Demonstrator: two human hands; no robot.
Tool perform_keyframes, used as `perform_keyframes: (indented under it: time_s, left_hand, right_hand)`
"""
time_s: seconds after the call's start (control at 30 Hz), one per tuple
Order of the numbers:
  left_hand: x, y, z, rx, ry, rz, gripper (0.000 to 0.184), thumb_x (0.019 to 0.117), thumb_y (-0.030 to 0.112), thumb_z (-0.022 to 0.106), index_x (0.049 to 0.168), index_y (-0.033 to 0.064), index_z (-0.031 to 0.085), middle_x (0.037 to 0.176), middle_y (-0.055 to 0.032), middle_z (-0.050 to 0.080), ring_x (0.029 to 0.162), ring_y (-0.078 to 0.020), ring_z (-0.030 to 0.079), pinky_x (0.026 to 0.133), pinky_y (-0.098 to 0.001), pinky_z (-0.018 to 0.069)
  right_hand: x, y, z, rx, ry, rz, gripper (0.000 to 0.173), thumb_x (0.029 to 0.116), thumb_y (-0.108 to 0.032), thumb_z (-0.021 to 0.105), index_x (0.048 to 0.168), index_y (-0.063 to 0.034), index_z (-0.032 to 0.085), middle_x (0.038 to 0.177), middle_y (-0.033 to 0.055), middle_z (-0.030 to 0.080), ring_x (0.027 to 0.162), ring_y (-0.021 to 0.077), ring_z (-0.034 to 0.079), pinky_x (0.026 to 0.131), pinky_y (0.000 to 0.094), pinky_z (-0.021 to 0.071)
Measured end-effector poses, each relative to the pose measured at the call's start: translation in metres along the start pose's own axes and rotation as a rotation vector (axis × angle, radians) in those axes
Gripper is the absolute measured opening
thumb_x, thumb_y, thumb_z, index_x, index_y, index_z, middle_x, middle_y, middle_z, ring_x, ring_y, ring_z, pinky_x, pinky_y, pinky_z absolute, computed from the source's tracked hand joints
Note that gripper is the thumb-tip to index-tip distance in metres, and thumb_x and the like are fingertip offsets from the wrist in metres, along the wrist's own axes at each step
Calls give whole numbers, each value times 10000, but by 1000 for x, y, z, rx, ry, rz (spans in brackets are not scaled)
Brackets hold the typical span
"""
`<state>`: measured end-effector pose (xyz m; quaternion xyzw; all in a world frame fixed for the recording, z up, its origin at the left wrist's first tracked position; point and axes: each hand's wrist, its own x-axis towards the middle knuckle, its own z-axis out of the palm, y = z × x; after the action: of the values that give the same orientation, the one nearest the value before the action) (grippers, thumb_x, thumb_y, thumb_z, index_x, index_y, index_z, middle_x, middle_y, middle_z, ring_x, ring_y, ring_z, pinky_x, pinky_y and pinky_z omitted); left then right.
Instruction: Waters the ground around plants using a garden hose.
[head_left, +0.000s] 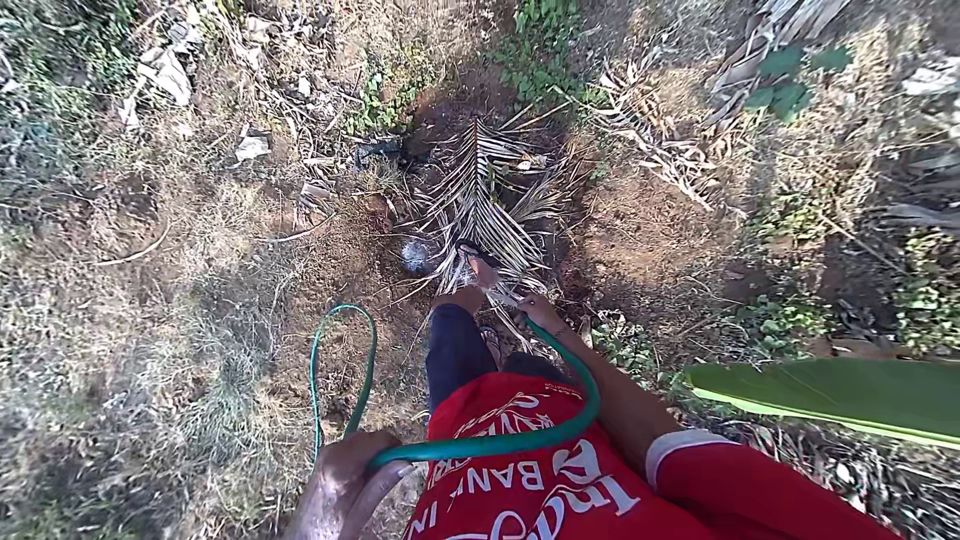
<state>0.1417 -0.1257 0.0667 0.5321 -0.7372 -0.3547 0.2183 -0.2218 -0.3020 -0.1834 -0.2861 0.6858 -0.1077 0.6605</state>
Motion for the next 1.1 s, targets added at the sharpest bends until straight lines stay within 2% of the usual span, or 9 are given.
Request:
perform_keyframes:
  time_s: [0.1, 0.23, 0.43, 0.57, 0.73, 0.8, 0.9, 1.03, 1.1]
  left_hand:
    - [4, 2, -2, 10, -10, -2, 479, 992, 634, 531, 888, 211, 730, 677, 92, 645, 579, -13, 586, 540, -241, 509]
    - [11, 5, -4, 23, -44, 4, 473, 982, 636, 550, 872, 209, 720, 658, 92, 624, 562, -13, 567, 520, -236, 485]
    - [17, 7, -9, 48, -71, 12, 472, 984, 635, 547, 875, 209, 719, 647, 95, 617, 550, -15, 556, 516, -241, 476]
    - [19, 13, -11, 39, -88, -17, 470, 990, 625, 544, 904, 202, 732, 659, 89, 630, 562, -11, 564, 526, -236, 484]
    - [28, 10, -14, 25, -120, -11, 481, 993, 636, 526, 907, 211, 735, 674, 92, 641, 572, -6, 578, 530, -230, 499]
    - [33, 10, -14, 17, -132, 1, 491, 994, 644, 516, 887, 211, 723, 657, 98, 622, 558, -1, 562, 518, -220, 484]
    - [35, 9, -15, 23, -138, -4, 491, 989, 646, 524, 876, 209, 719, 645, 100, 609, 546, 2, 546, 512, -217, 473]
    - [30, 5, -13, 68, -141, -22, 476, 980, 648, 541, 887, 220, 728, 655, 101, 622, 549, -2, 552, 513, -227, 482]
    - [27, 4, -12, 72, -140, -35, 473, 974, 654, 546, 889, 227, 730, 653, 103, 622, 544, -1, 549, 506, -228, 476]
  right_hand:
    - [-1, -1, -2, 50, 53, -46, 324, 1097, -153, 448, 1343, 46, 518, 843, 126, 696, 597, 148, 650, 588, 295, 558]
    - [-4, -9, -8, 136, 149, -116, 332, 1112, -163, 425, 1341, 60, 515, 864, 149, 685, 606, 155, 640, 601, 308, 556]
    - [3, -7, -7, 159, 147, -108, 321, 1100, -154, 451, 1336, 51, 523, 889, 159, 702, 618, 162, 662, 603, 304, 567]
    - [3, -2, -2, 118, 72, -103, 327, 1102, -156, 444, 1339, 55, 523, 894, 149, 702, 630, 157, 663, 622, 306, 569]
    - [-9, 3, 19, 81, -122, -79, 315, 1104, -187, 457, 1329, 22, 527, 884, 105, 701, 606, 125, 624, 582, 278, 529]
    - [-11, 8, 26, 130, -146, -73, 271, 1100, -161, 460, 1296, 14, 529, 852, 101, 698, 574, 118, 626, 548, 260, 527]
    - [-2, 23, 21, 174, -30, -30, 295, 1094, -165, 469, 1306, 25, 545, 844, 108, 699, 581, 135, 629, 559, 284, 536]
    - [4, 31, -8, 173, 146, 7, 326, 1101, -168, 437, 1304, 62, 545, 887, 143, 701, 654, 163, 660, 653, 323, 568]
    - [8, 32, -15, 183, 204, 1, 328, 1101, -157, 431, 1295, 80, 550, 878, 147, 708, 645, 160, 663, 650, 321, 570]
